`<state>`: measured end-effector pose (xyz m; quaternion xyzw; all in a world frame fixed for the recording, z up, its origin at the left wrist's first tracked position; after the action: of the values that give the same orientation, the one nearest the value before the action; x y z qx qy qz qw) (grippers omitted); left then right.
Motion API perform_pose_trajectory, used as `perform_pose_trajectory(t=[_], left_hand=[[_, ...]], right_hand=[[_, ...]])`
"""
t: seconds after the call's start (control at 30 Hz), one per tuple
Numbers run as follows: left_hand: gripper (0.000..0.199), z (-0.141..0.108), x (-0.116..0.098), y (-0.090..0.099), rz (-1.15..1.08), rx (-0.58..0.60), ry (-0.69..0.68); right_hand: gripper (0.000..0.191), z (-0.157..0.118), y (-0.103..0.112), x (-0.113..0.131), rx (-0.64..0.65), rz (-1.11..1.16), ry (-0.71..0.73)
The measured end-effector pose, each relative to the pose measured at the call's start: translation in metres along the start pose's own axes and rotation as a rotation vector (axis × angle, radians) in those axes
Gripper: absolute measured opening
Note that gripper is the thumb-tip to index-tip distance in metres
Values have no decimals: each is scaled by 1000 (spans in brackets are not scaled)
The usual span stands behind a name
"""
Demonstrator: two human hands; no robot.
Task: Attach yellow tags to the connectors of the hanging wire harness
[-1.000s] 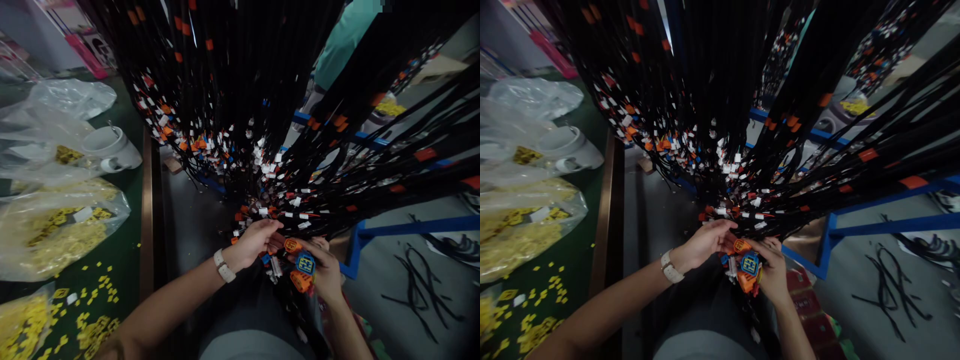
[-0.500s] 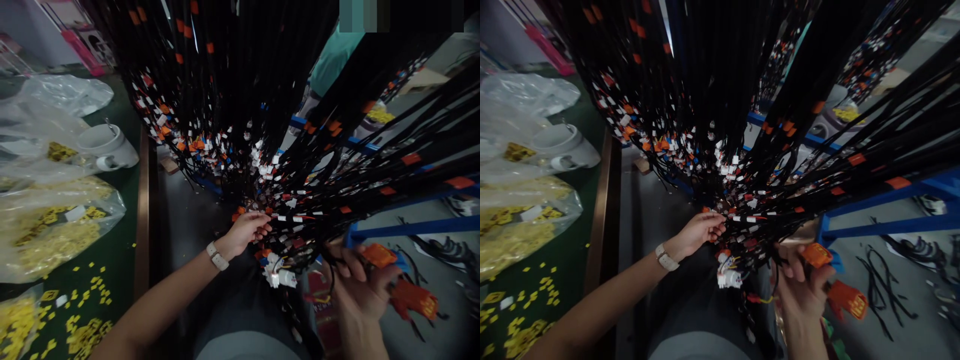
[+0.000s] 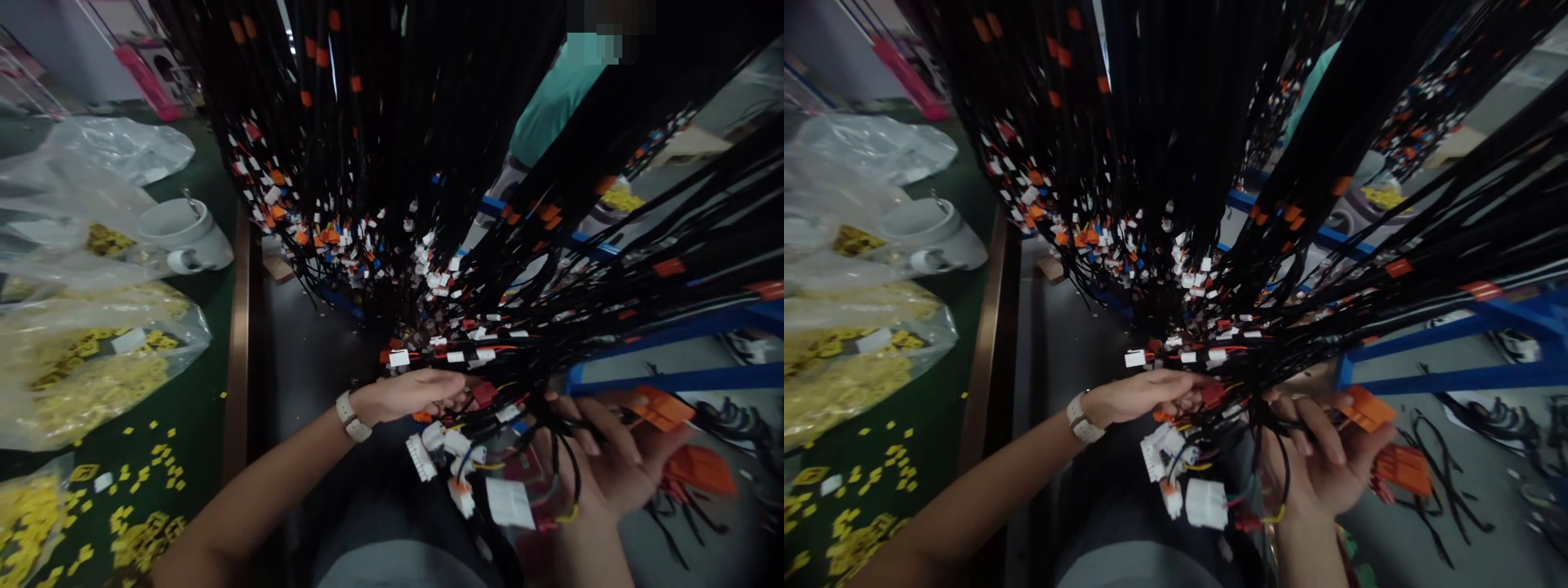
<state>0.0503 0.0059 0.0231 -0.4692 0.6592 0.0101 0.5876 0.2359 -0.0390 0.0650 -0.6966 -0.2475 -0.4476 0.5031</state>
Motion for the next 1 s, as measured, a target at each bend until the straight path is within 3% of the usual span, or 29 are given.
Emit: perform_pose_trajectory(t=[0.2, 0.4, 0.6, 0.7, 0.83, 1.0], left_hand=[[52, 4, 0, 6, -186, -130, -34], [35, 5, 1, 2, -176, -84, -76], [38, 4, 3, -4, -1, -21, -44], [37, 4, 4, -5, -58, -8, -41], [34, 4, 2, -1, -260, 28, -63], [51, 0, -11, 16, -281, 49, -50]], right_hand=[[40, 18, -6, -21, 44, 184, -88], [37, 31, 12, -41, 57, 231, -86], [27, 38, 28, -60, 69, 181, -75], [24, 40, 33, -68, 24, 271, -126], [21, 38, 30, -67, -1, 436, -201], [25, 24, 12, -48, 78, 495, -274]])
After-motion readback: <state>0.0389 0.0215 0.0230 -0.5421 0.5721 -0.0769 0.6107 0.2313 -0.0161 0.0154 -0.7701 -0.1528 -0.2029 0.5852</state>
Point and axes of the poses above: each hand's wrist, its own z-axis towards the middle knuckle, its own y-axis out of the back of the hand, x = y × z, the point moved 4 cm from there along z, towards the middle knuckle, and after that the axes turned 6 degrees about -z, right-handed, at the moved point
